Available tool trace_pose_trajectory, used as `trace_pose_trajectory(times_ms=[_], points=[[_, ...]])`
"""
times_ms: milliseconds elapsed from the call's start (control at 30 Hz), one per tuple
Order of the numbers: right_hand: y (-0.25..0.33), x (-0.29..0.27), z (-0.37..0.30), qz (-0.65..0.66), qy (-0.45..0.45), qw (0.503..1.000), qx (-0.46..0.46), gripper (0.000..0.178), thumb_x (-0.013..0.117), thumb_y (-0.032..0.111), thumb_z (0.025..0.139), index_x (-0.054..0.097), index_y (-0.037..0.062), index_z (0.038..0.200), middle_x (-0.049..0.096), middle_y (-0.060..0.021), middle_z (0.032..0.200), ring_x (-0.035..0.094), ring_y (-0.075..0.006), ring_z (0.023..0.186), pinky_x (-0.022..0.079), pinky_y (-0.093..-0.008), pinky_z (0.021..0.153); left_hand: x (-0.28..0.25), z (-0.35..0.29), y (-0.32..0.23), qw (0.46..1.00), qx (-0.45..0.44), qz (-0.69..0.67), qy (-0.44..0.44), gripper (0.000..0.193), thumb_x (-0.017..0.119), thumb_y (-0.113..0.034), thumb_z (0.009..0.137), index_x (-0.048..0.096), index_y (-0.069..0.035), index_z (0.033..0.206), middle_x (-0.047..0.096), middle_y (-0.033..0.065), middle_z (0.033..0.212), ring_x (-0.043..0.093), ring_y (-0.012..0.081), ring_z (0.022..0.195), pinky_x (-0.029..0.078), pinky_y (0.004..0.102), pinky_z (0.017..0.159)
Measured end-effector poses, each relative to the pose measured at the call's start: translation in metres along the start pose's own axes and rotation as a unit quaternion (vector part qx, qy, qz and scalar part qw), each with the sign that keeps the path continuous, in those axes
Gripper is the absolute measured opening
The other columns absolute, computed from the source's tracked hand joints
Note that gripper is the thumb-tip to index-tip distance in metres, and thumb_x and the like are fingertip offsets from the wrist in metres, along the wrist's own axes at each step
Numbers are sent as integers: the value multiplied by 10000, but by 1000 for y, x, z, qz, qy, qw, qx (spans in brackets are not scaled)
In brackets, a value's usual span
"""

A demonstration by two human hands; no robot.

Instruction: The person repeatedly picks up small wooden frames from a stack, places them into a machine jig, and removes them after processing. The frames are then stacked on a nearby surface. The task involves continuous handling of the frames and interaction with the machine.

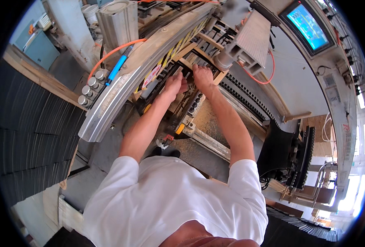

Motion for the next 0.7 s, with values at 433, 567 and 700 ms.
trace_pose_trajectory(times_ms=[433, 567, 700], points=[[-21, 20, 34, 68, 5, 998, -15, 326, 581, 36, 734, 423, -10, 1016, 634, -216, 851, 631, -390, 811, 506, -461, 666, -107, -191, 94, 989, -150, 5, 5, 297, 541, -274, 935, 549, -46, 1126, 628, 71, 999, 624, 176, 886, 531, 328, 791], [-15, 1, 42, 31, 57, 997, 33, 243, 553, 15, 764, 467, -5, 991, 653, -209, 863, 659, -351, 814, 534, -426, 676, -125, -196, 103, 987, -156, 14, -20, 282, 534, -245, 940, 553, -39, 1132, 628, 74, 1002, 630, 176, 871, 537, 328, 778], [-24, 2, 56, 40, 55, 995, 73, 311, 573, 20, 760, 458, -10, 1048, 653, -217, 879, 656, -361, 822, 518, -437, 685, -128, -193, 103, 987, -155, 14, -42, 280, 537, -240, 938, 559, -36, 1129, 629, 75, 994, 633, 175, 859, 541, 329, 768]])
Point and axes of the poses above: each hand's wrist, its own z-axis towards the middle knuckle, its own x-axis out of the palm, y = z × x, the point moved 2 cm from there along z, towards the middle knuckle
